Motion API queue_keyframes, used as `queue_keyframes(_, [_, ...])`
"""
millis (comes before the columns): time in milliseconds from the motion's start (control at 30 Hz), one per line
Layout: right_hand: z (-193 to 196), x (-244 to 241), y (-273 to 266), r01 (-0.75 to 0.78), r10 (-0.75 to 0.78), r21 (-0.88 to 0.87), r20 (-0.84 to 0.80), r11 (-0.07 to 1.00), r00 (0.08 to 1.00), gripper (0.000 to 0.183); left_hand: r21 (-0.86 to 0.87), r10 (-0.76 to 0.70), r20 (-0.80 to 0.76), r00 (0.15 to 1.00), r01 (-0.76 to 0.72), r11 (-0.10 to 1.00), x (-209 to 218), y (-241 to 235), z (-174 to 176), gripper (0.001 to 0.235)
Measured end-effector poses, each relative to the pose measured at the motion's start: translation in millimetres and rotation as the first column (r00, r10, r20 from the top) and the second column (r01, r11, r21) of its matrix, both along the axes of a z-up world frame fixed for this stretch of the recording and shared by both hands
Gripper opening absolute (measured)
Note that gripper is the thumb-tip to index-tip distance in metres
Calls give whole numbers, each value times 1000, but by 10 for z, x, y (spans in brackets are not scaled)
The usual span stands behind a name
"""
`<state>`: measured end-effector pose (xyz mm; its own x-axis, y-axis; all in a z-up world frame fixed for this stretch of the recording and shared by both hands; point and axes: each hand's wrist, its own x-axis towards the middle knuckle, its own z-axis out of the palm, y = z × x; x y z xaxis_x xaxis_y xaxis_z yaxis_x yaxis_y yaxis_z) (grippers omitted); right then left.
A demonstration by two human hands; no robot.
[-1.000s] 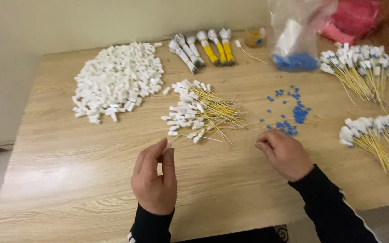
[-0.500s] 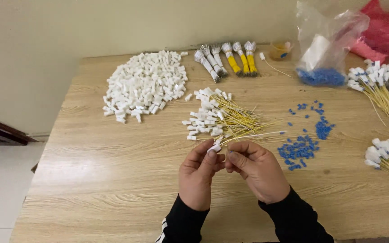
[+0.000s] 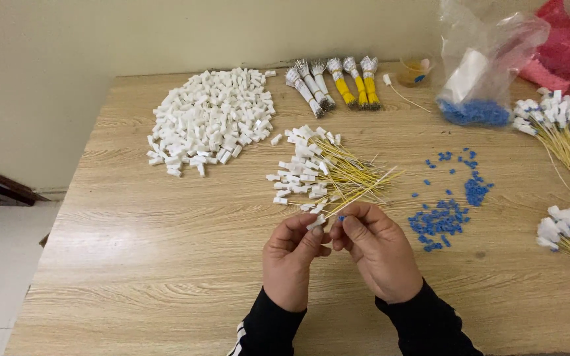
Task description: Assembling small blue beads and white plastic caps onto the ends of thin wires on a workbench
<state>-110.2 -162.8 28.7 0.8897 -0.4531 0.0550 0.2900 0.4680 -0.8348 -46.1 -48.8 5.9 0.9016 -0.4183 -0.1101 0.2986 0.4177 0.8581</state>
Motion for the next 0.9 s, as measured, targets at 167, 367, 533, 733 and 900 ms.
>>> queue_keyframes(167, [-25,25,17,81,-86,-50,-100,995,991,6,-101,-12,1,1000,12,995,-25,-11,83,17])
queue_keyframes(367, [-68,27,-22,142,-185,-257,-152,956,971,21,-91,-31,67,997,37,995,-35,-56,-28,19])
queue_keyframes(533, [2,-45,-15,132,-242,-418,-222,899,944,23,7,-1,20,1000,1,1000,-39,-56,-6,31])
queue_keyframes(733, [28,-41,-34,165,-310,-543,-187,823,932,16,-8,-28,26,999,29,1000,-50,-81,-63,32])
queue_keyframes(900, [-3,-43,-25,211,-336,-595,-107,775,936,14,-36,-29,140,990,35,999,-83,-87,-52,27])
